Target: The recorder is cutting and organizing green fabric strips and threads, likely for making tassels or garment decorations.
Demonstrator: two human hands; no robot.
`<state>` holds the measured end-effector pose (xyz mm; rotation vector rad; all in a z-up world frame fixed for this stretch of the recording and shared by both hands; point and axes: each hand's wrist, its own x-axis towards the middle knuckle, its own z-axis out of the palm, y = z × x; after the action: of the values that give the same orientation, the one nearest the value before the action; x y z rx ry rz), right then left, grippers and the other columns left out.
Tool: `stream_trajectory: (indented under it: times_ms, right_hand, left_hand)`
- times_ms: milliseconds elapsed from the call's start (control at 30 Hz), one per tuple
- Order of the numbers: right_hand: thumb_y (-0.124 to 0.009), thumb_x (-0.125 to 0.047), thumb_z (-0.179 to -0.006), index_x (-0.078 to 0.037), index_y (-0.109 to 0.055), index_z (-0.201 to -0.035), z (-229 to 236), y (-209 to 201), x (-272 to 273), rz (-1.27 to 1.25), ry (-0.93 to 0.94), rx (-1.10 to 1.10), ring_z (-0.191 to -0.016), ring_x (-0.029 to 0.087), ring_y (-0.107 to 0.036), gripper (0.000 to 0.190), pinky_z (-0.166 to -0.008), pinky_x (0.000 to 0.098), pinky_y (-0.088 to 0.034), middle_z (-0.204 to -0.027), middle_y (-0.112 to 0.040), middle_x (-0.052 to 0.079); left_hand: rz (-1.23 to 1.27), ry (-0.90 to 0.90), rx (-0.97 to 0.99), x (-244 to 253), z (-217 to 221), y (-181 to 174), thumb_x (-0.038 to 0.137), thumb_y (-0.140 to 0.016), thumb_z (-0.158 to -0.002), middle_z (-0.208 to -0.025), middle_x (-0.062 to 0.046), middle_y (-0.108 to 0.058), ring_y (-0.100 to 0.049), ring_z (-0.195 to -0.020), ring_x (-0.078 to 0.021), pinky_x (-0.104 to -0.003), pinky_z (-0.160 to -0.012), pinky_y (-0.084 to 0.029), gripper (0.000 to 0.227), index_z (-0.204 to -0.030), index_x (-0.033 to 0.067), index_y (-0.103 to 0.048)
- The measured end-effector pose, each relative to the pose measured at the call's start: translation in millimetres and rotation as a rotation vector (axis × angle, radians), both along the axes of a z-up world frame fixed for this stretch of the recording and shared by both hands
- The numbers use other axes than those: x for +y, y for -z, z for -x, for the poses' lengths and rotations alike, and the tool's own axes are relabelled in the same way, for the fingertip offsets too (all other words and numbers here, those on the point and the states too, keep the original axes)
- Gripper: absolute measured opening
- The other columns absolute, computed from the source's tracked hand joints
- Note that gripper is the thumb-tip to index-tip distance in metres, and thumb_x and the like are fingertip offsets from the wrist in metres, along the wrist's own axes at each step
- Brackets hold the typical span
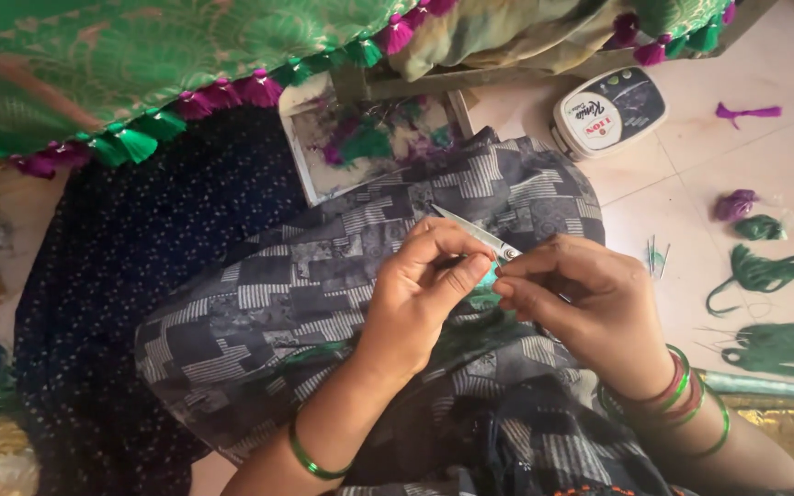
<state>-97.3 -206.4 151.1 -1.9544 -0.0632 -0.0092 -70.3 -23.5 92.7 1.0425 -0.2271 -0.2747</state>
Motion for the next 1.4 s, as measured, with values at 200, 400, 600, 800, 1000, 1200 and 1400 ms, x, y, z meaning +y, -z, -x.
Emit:
stream_trajectory:
  times_ms: [200,400,600,800,1000,1200,1400]
  right_hand:
    - [-0.078,-0.004,-0.085,0.001,-0.078,-0.091,-0.6,-4.8,3.8,0.052,-0.032,-0.013,-0.064,0.008,-0.072,0.008,-0.055,0.0210,-0.057,-0.080,-0.074,0.004]
    - [-0.079,-0.006,-0.084,-0.001,-0.079,-0.090,-0.9,-6.2,6.0,0.112,-0.039,-0.017,-0.061,0.007,-0.071,0.008,-0.052,0.0216,-0.055,-0.075,-0.073,0.003]
    - [-0.078,-0.006,-0.084,-0.001,-0.078,-0.092,-1.6,-8.4,6.3,0.129,-0.058,-0.012,-0.061,0.007,-0.071,0.009,-0.052,0.0212,-0.056,-0.078,-0.073,0.003]
    - [-0.077,-0.005,-0.084,-0.001,-0.078,-0.091,0.5,-6.8,6.4,0.074,-0.088,0.012,-0.065,0.007,-0.074,0.008,-0.052,0.0204,-0.058,-0.081,-0.074,0.003]
    - [-0.085,-0.007,-0.078,-0.001,-0.075,-0.094,0.1,-3.8,8.3,0.205,-0.002,-0.259,-0.078,0.011,-0.072,0.020,-0.067,0.0248,-0.058,-0.090,-0.073,0.005]
    - [-0.070,0.012,-0.073,-0.004,-0.076,-0.096,-3.7,2.9,3.5,0.161,-0.137,-0.390,-0.088,0.017,-0.070,0.028,-0.073,0.0281,-0.056,-0.099,-0.072,0.006]
    - [-0.067,0.014,-0.083,-0.001,-0.061,-0.098,-7.7,18.2,5.9,0.280,-0.112,-0.430,-0.092,0.020,-0.065,0.022,-0.077,0.0296,-0.054,-0.101,-0.062,0.010]
  left_hand:
    - [0.083,0.017,0.026,2.1,-1.0,-0.1,0.002,-0.068,-0.101,-0.119,-0.004,-0.055,-0.060,-0.111,-0.0127,-0.029,-0.101,-0.051,0.005,-0.105,0.0013,-0.068]
    - [0.018,-0.007,-0.025,5.6,-1.1,4.6,0.002,-0.070,-0.099,-0.119,-0.004,-0.055,-0.058,-0.111,-0.0120,-0.027,-0.100,-0.049,0.005,-0.104,0.0003,-0.071]
    - [-0.005,-0.008,-0.016,5.6,-2.0,7.9,0.005,-0.075,-0.097,-0.112,-0.003,-0.057,-0.061,-0.107,-0.0125,-0.027,-0.099,-0.052,0.006,-0.102,0.0018,-0.073]
    - [0.040,0.008,0.017,5.2,-1.5,9.4,0.005,-0.077,-0.093,-0.104,-0.003,-0.064,-0.063,-0.100,-0.0131,-0.028,-0.093,-0.052,0.009,-0.101,-0.0002,-0.075]
    - [0.047,0.080,0.074,9.6,-0.9,9.9,0.005,-0.077,-0.093,-0.100,-0.004,-0.069,-0.066,-0.096,-0.0130,-0.028,-0.090,-0.054,0.004,-0.096,0.0023,-0.074]
    - [0.001,0.164,0.045,11.7,1.1,8.3,0.002,-0.076,-0.093,-0.102,-0.006,-0.071,-0.069,-0.097,-0.0135,-0.028,-0.092,-0.057,0.011,-0.103,-0.0022,-0.076]
    - [-0.360,0.096,-0.010,4.6,6.4,-2.0,-0.002,-0.072,-0.094,-0.093,-0.005,-0.074,-0.065,-0.084,-0.0059,-0.022,-0.074,-0.054,0.015,-0.109,-0.0032,-0.069]
